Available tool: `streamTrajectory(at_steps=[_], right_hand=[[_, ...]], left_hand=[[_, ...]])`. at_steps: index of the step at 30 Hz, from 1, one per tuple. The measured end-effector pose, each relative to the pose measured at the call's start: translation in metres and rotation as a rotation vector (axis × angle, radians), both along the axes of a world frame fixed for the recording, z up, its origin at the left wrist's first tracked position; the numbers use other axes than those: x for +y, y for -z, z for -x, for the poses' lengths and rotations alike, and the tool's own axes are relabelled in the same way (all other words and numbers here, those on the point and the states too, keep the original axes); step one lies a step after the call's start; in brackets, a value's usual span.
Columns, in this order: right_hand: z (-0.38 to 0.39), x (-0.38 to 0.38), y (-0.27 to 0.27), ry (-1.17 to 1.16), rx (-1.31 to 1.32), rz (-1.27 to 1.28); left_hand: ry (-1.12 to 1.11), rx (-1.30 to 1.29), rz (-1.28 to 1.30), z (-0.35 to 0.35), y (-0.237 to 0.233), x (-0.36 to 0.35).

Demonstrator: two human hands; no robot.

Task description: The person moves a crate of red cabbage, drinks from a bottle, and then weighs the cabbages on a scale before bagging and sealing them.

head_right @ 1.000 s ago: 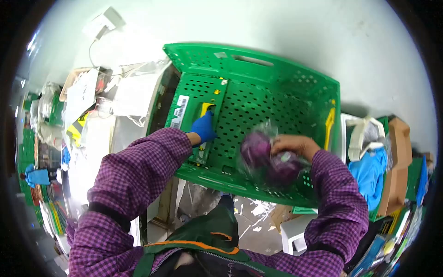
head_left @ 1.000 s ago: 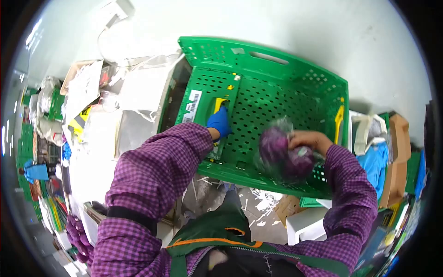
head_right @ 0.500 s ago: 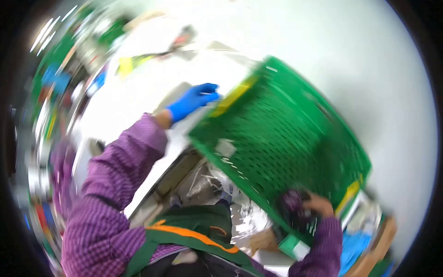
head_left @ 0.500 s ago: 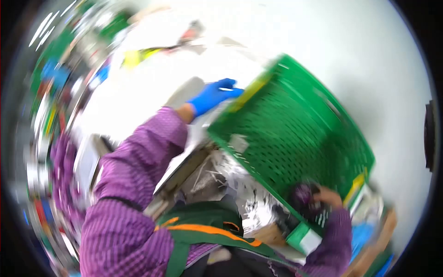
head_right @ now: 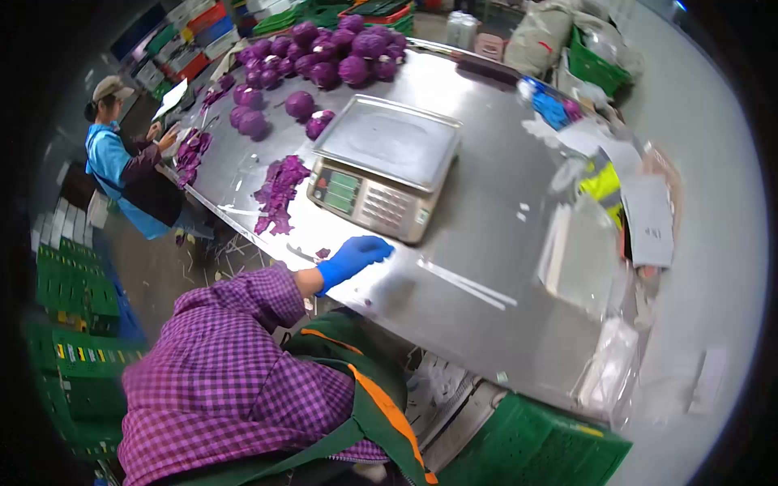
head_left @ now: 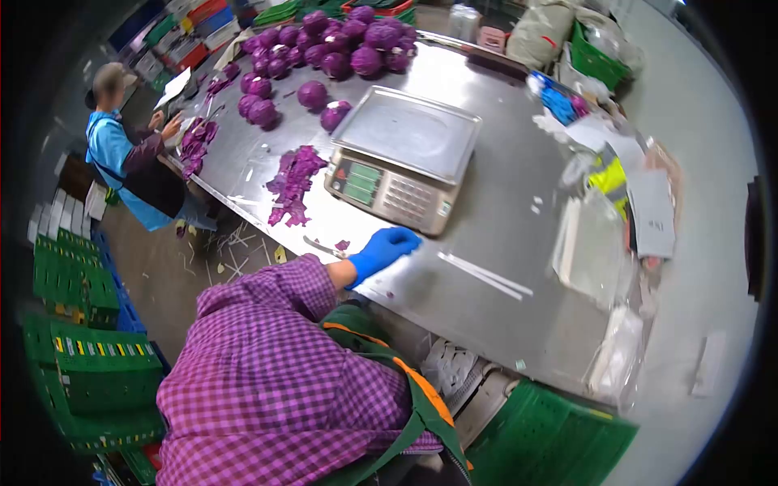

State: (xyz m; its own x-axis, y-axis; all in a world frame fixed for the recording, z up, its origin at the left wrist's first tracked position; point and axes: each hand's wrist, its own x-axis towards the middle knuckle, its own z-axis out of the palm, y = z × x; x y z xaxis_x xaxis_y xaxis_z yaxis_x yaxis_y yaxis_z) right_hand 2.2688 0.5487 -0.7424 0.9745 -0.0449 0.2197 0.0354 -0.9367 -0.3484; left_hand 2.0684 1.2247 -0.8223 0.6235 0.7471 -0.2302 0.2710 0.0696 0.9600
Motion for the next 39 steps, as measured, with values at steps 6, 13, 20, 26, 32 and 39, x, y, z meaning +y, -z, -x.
streamTrajectory(at_steps=[6,13,20,26,32,39], right_hand=[[-0.035,0.303,0.011,-0.420,0.141,-0.544],[0.072,0.561,0.024,-0.611,0.552,-0.483],[0.114,0.686,0.049,-0.558,0.773,-0.365],[0.105,0.733,0.060,-0.430,0.874,-0.437],[0.050,0.705,0.104,-0.299,0.709,-0.667],[-0.044,0.704,0.177,-0.620,-0.061,-0.236]], left_hand=[[-0.321,-0.270,-0.002,0.079,-0.036,0.215],[-0.456,-0.099,-0.428,0.040,-0.023,0.494],[-0.458,0.492,-1.139,-0.061,0.020,0.698],[-0.355,0.424,-1.244,-0.083,0.023,0.761],[-0.463,0.099,-0.749,-0.051,0.029,0.738],[0.008,-0.328,-0.437,-0.018,-0.065,0.518]])
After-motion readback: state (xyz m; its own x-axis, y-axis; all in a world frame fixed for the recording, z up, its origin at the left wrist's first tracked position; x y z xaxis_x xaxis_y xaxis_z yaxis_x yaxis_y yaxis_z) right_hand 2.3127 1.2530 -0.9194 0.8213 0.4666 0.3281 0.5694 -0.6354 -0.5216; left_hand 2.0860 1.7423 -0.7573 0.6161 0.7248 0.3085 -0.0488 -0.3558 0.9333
